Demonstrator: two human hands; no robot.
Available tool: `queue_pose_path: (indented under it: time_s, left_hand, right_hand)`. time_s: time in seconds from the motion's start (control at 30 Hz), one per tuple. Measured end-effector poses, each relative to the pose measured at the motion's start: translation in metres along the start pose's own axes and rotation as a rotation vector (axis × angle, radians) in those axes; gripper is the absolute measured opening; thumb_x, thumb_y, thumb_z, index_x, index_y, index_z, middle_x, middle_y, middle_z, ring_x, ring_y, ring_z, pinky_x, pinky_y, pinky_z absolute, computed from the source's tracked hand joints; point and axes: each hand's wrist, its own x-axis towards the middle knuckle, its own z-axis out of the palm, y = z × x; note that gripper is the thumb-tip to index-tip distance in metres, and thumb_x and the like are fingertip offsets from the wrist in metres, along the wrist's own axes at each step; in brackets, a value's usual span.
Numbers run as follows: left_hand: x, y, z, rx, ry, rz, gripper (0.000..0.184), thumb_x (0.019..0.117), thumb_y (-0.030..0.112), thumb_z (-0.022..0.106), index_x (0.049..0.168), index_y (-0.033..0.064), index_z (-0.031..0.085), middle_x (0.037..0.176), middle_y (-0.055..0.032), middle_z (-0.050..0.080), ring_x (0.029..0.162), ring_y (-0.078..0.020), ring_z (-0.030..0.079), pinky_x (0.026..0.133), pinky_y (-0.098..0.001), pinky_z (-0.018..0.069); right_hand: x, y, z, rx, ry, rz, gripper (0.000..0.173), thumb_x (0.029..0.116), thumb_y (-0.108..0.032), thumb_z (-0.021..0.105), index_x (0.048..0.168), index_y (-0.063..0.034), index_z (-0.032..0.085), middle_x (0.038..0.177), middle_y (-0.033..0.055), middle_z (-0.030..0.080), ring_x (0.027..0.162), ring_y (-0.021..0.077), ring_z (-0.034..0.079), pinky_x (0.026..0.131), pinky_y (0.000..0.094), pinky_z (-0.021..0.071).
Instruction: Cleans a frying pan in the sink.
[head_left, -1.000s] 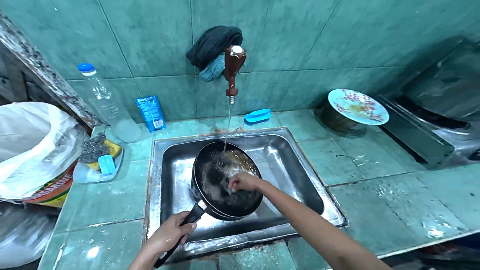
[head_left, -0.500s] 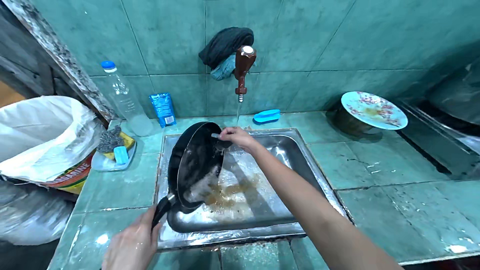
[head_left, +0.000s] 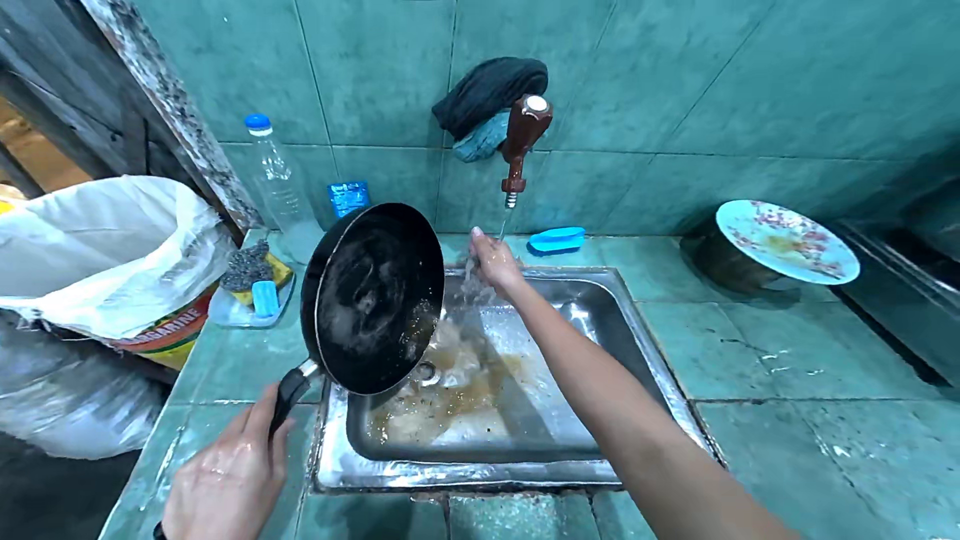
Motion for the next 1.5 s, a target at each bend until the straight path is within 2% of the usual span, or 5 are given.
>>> queue_pose_path:
  time_s: [0.13,0.33,0.67,0.87,1.5]
  left_hand:
    - [0.006,0.003,-0.002,0.011,0.061,0.027,0.045,0.0995,0.031,0.06,0.141,0.0146,0.061,0.1,-0.0172,0.073,0.073,-0.0407,0.071,0.057,-0.0598,0.054]
    - [0.018,0.005,-0.003,0.032,0.08,0.019,0.047,0.0981,0.03,0.064,0.144,0.0203,0.06,0.101,-0.0146,0.073,0.073,-0.0392,0.071,0.058,-0.0583,0.0541]
    - [0.027,0.0,-0.011,-0.002,0.154,0.018,0.046,0.098,0.027,0.064,0.143,0.0188,0.06,0.1,-0.0171,0.071,0.071,-0.041,0.069,0.056,-0.0608,0.0519]
    - [0.025,-0.008,-0.014,-0.021,0.168,-0.022,0.045,0.0991,0.03,0.062,0.143,0.0202,0.06,0.099,-0.0164,0.071,0.073,-0.0412,0.069,0.057,-0.0619,0.0513]
    - [0.009,-0.024,-0.012,-0.024,0.156,-0.094,0.045,0.0995,0.033,0.059,0.143,0.0201,0.061,0.101,-0.0165,0.072,0.075,-0.0416,0.069,0.058,-0.0623,0.0512]
  right_hand:
    - [0.001,0.004,-0.005,0.1,0.074,-0.004,0.053,0.1085,-0.051,0.04,0.078,-0.0103,0.055,0.058,-0.0028,0.043,0.046,0.0094,0.038,0.046,0.0292,0.0365]
    - [0.001,0.007,-0.014,0.097,-0.141,-0.068,0.027,0.111,-0.021,0.043,0.125,-0.0061,0.06,0.07,-0.0018,0.047,0.047,0.0053,0.035,0.043,0.022,0.0324]
    - [0.009,0.0,0.002,0.065,0.133,-0.127,0.057,0.1089,-0.054,0.032,0.072,-0.0137,0.05,0.056,-0.006,0.04,0.046,0.008,0.036,0.047,0.0298,0.0354]
    - [-0.026,0.065,0.053,-0.63,-0.415,0.064,0.026,0.0962,-0.028,0.07,0.109,-0.0054,0.075,0.11,0.0209,0.073,0.106,0.0392,0.069,0.095,0.066,0.0516]
    - [-0.053,0.086,0.087,-0.81,-0.401,-0.231,0.019,0.09,-0.023,0.072,0.105,-0.0106,0.072,0.102,0.0134,0.072,0.096,0.0347,0.07,0.082,0.0608,0.0554]
